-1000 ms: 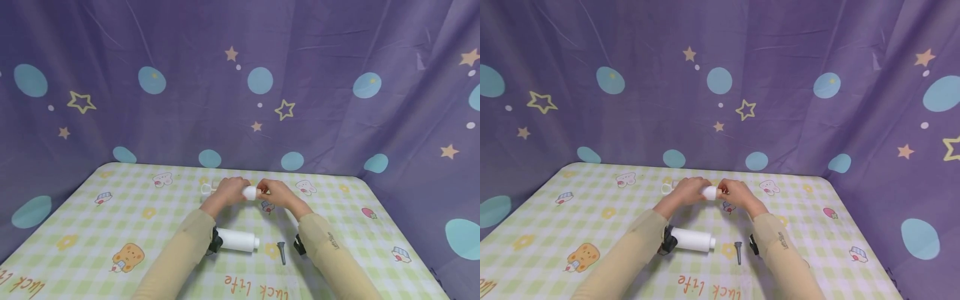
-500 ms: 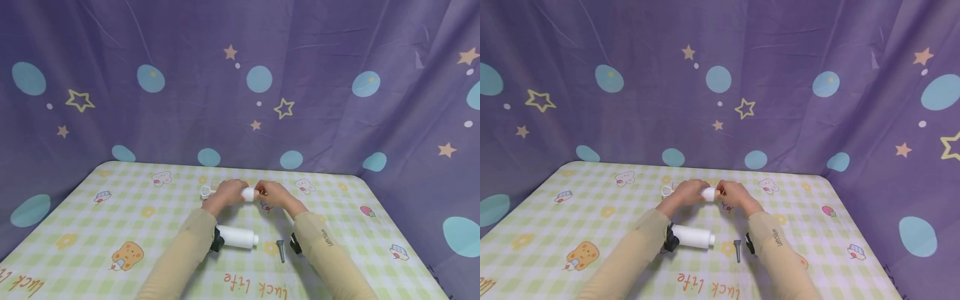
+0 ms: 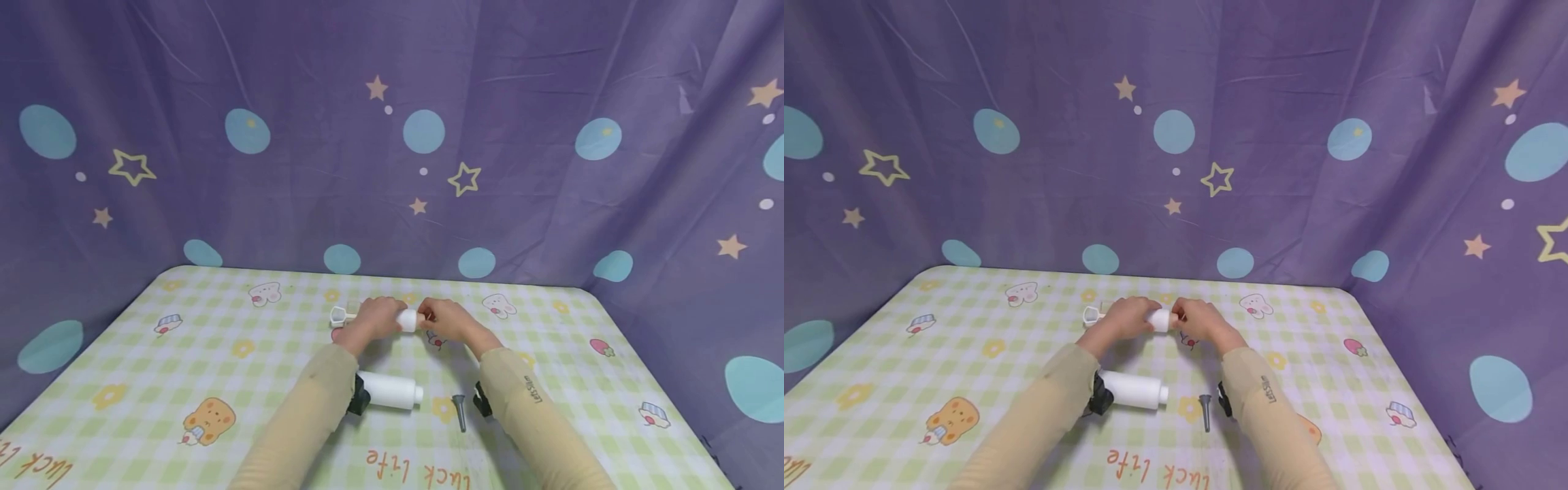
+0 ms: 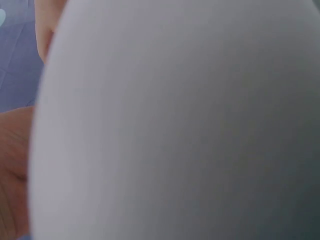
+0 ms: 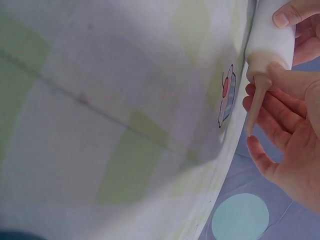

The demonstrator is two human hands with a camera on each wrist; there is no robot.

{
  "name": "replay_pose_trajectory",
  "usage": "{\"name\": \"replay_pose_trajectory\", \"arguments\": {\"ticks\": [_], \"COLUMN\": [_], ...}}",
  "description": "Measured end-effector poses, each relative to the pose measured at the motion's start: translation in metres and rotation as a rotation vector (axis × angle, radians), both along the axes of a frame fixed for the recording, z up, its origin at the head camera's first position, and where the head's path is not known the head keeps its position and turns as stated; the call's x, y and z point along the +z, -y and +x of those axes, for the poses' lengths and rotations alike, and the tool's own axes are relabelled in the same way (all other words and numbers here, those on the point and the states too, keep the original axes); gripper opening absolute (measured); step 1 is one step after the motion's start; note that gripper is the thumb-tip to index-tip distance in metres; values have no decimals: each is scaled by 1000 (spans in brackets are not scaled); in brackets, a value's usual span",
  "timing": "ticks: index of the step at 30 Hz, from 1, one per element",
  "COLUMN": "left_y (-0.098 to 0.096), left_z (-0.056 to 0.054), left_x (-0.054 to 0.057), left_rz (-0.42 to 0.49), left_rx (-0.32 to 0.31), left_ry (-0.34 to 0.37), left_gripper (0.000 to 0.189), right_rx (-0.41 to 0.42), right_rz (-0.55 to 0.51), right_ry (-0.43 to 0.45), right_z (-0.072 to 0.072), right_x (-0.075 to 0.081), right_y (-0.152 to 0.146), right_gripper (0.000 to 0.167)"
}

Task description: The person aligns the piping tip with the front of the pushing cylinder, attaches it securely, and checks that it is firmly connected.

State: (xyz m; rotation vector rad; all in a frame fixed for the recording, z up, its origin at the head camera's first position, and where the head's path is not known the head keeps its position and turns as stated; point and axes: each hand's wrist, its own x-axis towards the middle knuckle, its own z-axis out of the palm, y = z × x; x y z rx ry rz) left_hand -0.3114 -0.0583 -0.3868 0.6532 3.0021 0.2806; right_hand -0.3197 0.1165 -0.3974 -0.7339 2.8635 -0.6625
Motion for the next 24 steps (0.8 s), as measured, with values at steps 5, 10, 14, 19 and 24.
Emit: {"name": "replay_pose_trajectory", "arguments": {"ticks": [5,10,14,19,24], "left_y": [0,0,0,-1,-5], "left_z": [1,2,4,7,13], "left_x": [-2,-1,4,15,21], "left_rz": [5,12,18,10,-36], "left_rx": [6,4,7,-3,-29], "left_ry": [-1,15,15,-7,-15], "left_gripper": [44,47,52,50,48], "right_rx": [4,-3,2,-14,5], "right_rz": [-2,-21,-30,-34,-35], "right_ry": [0,13,20,30,24], "right_z": [1,2,1,2,5], "right_x": [0,0,1,7,12], "right_y": [1,1,1,-4,-14], "right_gripper": [15,16,21,30,31]}}
